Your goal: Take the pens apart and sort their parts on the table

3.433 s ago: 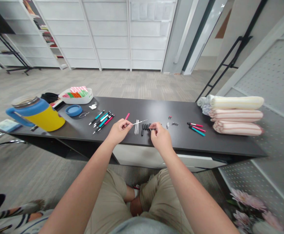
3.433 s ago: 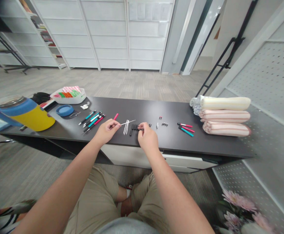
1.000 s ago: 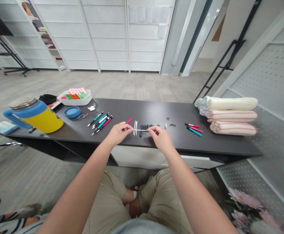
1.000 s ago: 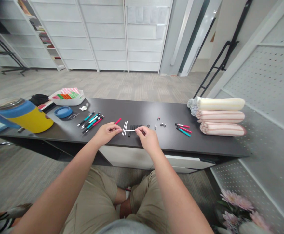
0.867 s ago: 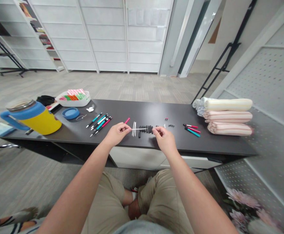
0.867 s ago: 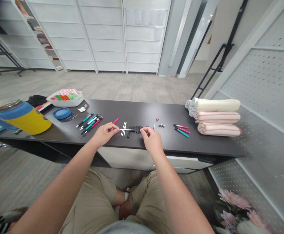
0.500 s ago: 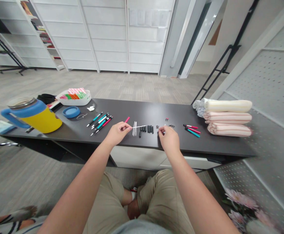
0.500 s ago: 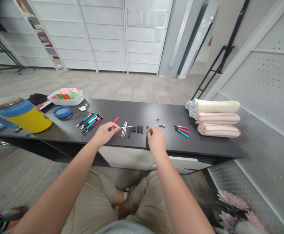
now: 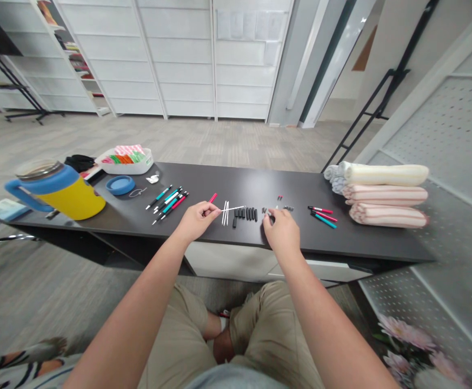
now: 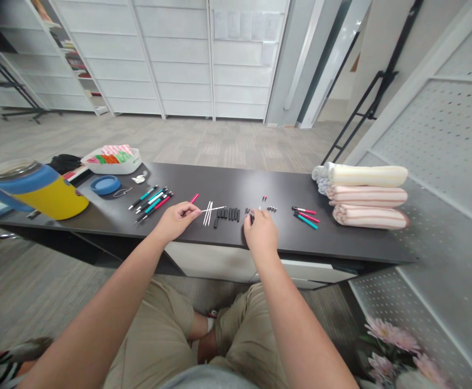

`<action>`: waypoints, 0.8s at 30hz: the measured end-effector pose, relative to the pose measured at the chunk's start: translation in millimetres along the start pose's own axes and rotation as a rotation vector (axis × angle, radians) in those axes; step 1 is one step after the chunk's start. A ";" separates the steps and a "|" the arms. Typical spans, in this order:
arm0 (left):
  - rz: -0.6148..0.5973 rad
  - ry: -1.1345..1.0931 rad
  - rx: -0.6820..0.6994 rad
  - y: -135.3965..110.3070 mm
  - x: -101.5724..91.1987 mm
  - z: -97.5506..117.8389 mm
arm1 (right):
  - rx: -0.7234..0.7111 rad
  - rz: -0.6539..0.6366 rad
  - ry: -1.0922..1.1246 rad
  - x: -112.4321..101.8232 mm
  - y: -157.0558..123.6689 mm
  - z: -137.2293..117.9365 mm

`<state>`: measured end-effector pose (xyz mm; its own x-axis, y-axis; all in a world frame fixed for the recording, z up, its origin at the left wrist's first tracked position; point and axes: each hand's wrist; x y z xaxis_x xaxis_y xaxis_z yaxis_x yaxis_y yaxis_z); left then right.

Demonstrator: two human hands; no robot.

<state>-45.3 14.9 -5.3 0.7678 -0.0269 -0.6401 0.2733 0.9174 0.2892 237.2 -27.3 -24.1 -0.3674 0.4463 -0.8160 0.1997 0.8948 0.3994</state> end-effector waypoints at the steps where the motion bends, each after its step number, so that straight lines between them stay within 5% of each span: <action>1: 0.000 0.005 0.001 0.0 -0.1 0.0 | 0.007 0.014 0.016 -0.9 -0.2 0.0; 24: 0.007 0.004 0.014 -1.5 0.3 1.6 | -0.012 -0.053 -0.034 -1.0 -7.2 -1.1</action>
<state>-44.6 12.8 -4.8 0.7675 -0.0186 -0.6408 0.2761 0.9117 0.3041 235.1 -34.2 -25.7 -0.3457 0.3976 -0.8500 0.1698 0.9174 0.3601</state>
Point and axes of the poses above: each hand's wrist, its own y-axis towards the middle knuckle, its own x-axis out of the palm, z = x × y, and after that the axes turned 2 degrees about -z, right-handed
